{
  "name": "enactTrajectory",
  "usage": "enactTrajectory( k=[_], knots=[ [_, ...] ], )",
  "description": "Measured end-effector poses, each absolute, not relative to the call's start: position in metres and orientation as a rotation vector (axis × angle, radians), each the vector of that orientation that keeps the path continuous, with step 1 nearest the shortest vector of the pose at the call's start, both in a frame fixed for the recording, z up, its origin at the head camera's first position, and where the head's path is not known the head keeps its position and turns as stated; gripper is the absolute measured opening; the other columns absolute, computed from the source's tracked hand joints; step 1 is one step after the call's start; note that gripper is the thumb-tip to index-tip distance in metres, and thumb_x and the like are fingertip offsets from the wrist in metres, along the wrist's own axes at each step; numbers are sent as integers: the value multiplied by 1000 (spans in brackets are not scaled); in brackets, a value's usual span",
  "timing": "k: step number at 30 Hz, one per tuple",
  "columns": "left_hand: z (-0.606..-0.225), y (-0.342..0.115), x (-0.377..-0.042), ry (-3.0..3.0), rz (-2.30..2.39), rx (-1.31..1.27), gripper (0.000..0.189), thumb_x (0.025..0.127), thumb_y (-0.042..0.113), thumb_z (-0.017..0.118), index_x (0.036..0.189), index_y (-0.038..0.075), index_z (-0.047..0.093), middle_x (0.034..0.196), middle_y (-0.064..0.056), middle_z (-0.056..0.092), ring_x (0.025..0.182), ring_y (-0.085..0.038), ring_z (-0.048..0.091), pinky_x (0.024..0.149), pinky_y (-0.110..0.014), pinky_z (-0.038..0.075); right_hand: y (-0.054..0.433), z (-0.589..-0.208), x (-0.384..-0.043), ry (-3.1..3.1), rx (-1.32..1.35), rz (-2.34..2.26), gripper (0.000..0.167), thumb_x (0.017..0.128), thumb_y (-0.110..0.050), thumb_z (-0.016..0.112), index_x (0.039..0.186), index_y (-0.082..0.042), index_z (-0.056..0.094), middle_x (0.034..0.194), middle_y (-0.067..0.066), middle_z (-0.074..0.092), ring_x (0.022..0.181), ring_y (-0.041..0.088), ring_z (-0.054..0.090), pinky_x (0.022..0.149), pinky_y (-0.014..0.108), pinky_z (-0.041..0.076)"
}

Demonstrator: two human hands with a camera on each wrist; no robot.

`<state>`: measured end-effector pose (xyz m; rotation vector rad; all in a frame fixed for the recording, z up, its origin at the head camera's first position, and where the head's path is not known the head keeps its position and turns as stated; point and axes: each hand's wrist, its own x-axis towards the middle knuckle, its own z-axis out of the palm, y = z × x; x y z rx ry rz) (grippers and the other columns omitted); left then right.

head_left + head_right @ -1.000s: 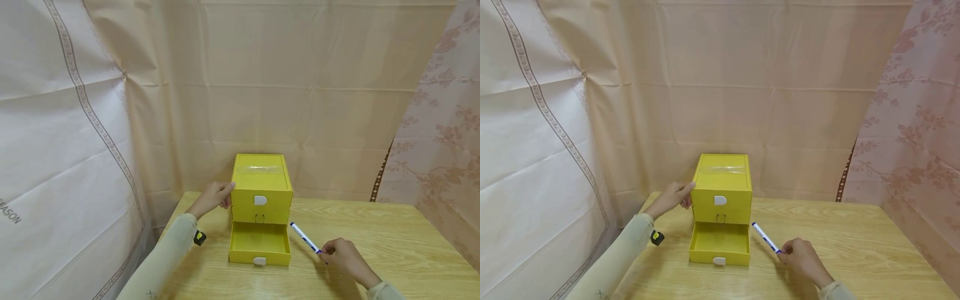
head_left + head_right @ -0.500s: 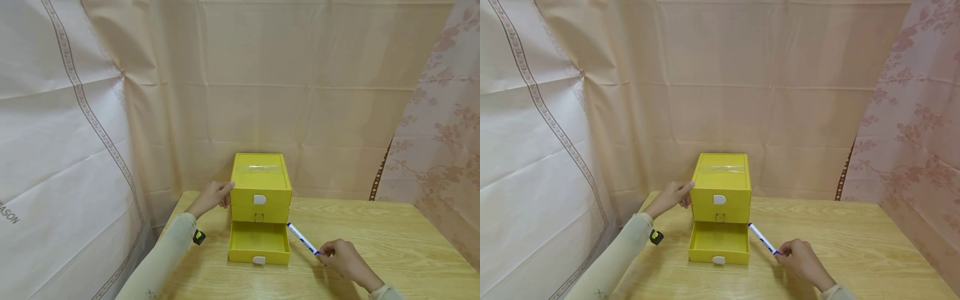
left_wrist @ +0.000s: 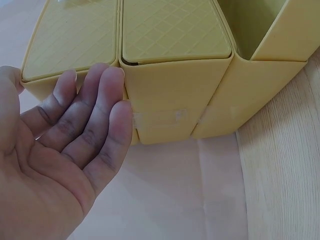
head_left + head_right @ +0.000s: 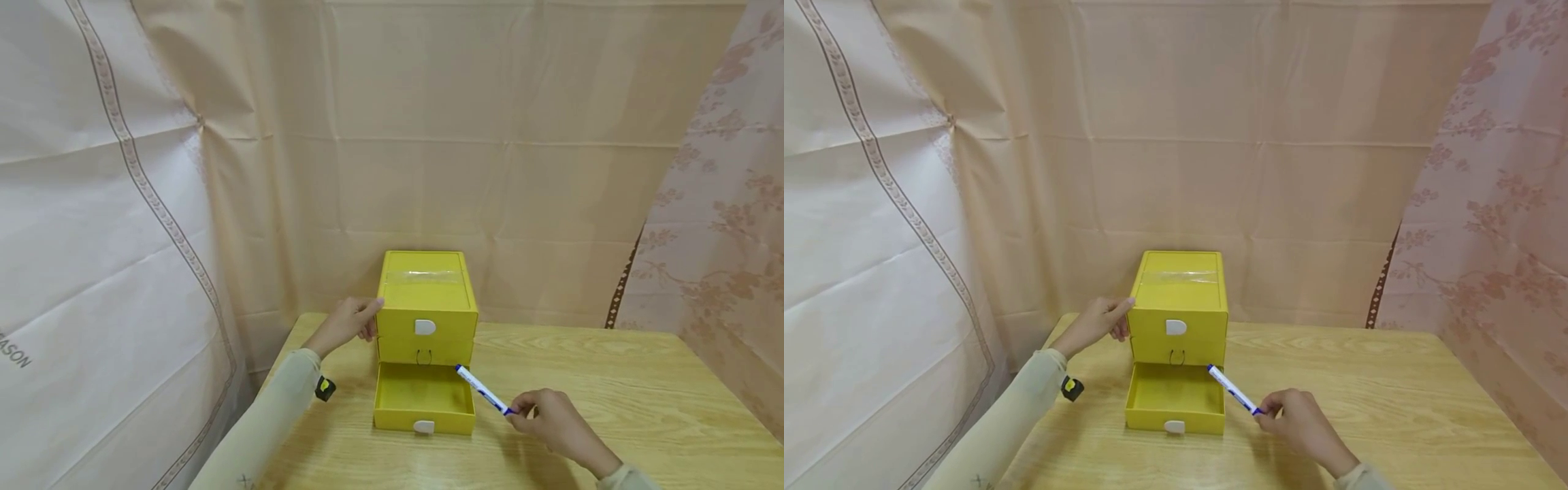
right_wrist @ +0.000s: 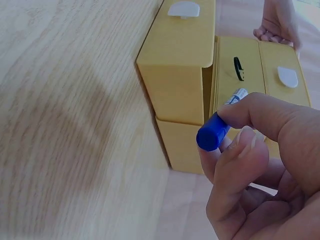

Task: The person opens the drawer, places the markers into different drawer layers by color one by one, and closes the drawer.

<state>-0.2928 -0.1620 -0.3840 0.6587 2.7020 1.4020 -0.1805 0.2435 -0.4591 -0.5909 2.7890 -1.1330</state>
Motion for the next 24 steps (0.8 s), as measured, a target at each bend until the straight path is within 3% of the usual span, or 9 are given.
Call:
enactTrajectory(
  k=[5, 9, 13, 18, 24],
  knots=[
    [-383, -162, -293, 2699, 1403, 660, 62, 106, 58, 45, 79, 8, 69, 76, -16, 71, 67, -33, 71, 71, -50, 60, 236, -456, -182, 2841, -666, -1117, 3, 90, -15, 78, 87, -14, 77, 74, -12, 66, 51, 2, 49, 42, 22, 41],
    [-382, -162, -293, 2705, 1394, 660, 61, 107, 57, 45, 79, 8, 69, 73, -10, 70, 65, -28, 70, 67, -41, 60, 230, -454, -184, 2845, -705, -1125, 4, 90, -16, 79, 88, -13, 77, 73, -13, 66, 52, 1, 48, 43, 23, 41],
    [-382, -161, -292, 2698, 1395, 649, 61, 107, 57, 45, 80, 8, 69, 73, -9, 70, 67, -31, 71, 65, -36, 59, 225, -454, -187, 2851, -726, -1105, 4, 89, -17, 80, 88, -14, 77, 73, -14, 65, 54, 1, 48, 45, 23, 42],
    [-381, -161, -292, 2690, 1405, 638, 59, 107, 56, 45, 80, 8, 68, 73, -10, 70, 67, -30, 71, 67, -40, 60, 219, -453, -192, 2869, -752, -1078, 4, 89, -17, 81, 87, -17, 77, 72, -15, 65, 55, 1, 49, 46, 23, 43],
    [-382, -161, -293, 2695, 1401, 645, 61, 106, 58, 45, 80, 9, 68, 74, -12, 70, 71, -39, 71, 68, -41, 60, 211, -451, -194, 2866, -755, -1081, 5, 88, -16, 82, 87, -17, 77, 73, -15, 65, 54, 1, 49, 46, 23, 43]
  ],
)
